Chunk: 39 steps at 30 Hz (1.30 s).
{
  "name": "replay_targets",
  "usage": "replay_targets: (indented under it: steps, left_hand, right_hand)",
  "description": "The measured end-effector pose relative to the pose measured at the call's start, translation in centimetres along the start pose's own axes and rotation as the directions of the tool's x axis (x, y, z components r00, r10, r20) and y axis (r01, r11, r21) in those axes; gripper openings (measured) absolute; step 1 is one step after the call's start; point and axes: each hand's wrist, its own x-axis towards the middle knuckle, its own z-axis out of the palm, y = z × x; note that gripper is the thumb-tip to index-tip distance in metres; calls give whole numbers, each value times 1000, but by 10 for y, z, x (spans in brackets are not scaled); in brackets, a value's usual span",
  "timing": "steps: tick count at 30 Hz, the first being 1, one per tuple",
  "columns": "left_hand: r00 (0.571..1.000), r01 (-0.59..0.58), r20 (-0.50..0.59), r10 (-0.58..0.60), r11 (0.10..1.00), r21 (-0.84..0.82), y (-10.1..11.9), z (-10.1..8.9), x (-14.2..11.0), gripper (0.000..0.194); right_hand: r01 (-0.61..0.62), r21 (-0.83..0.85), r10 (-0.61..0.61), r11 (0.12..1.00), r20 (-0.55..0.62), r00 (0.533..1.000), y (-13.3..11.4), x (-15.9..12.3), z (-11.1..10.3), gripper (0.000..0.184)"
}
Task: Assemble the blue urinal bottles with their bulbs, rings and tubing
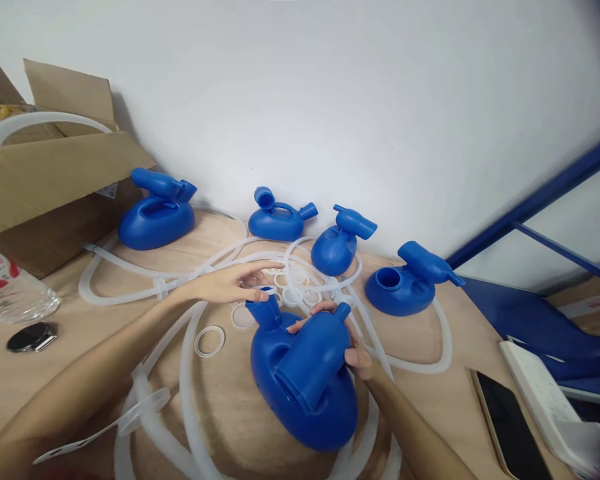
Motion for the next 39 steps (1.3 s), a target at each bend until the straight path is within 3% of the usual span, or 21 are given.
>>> replay_targets:
  steps: [3,9,14,17,20,28,33,37,39]
  left_hand:
    - [997,-26,77,15,989,143,12,-5,-5,43]
    - [996,-78,69,58,941,329,30,12,-16,34]
    - [984,-133,-9,178,768,627,24,43,-17,29]
    - [949,-215,-68,309,788,577,13,57,-15,25]
    - [905,-286,-137,402,816,502,4,64,-17,33]
    - [758,-427,-229,611,730,534,-15,78,-16,51]
    - [786,-469,-166,596,749,468,-9,77,-16,57]
    - [808,-515,-61,586,753,408,-5,69,-17,60]
    - [805,-529,-45,592,749,399,-6,67,-17,55]
  right_hand:
    - [-91,153,85,984,45,995,-14,5,-6,72]
    - [-210,201,257,957,-248,934,-31,10,-7,52]
    - [-163,211,237,964,-398,886,-30,11,2,52]
    - [-184,231,270,955,-427,863,-33,12,4,53]
    - [-178,246,273,953,-438,856,-35,13,4,54]
    - [-181,284,279,942,-358,891,-33,12,6,59]
    - [-77,214,162,974,-418,894,-34,13,9,88]
    - [-29,-23,20,999,-342,939,-26,7,4,53]
    - [46,-164,-85,985,-239,967,-22,2,0,50]
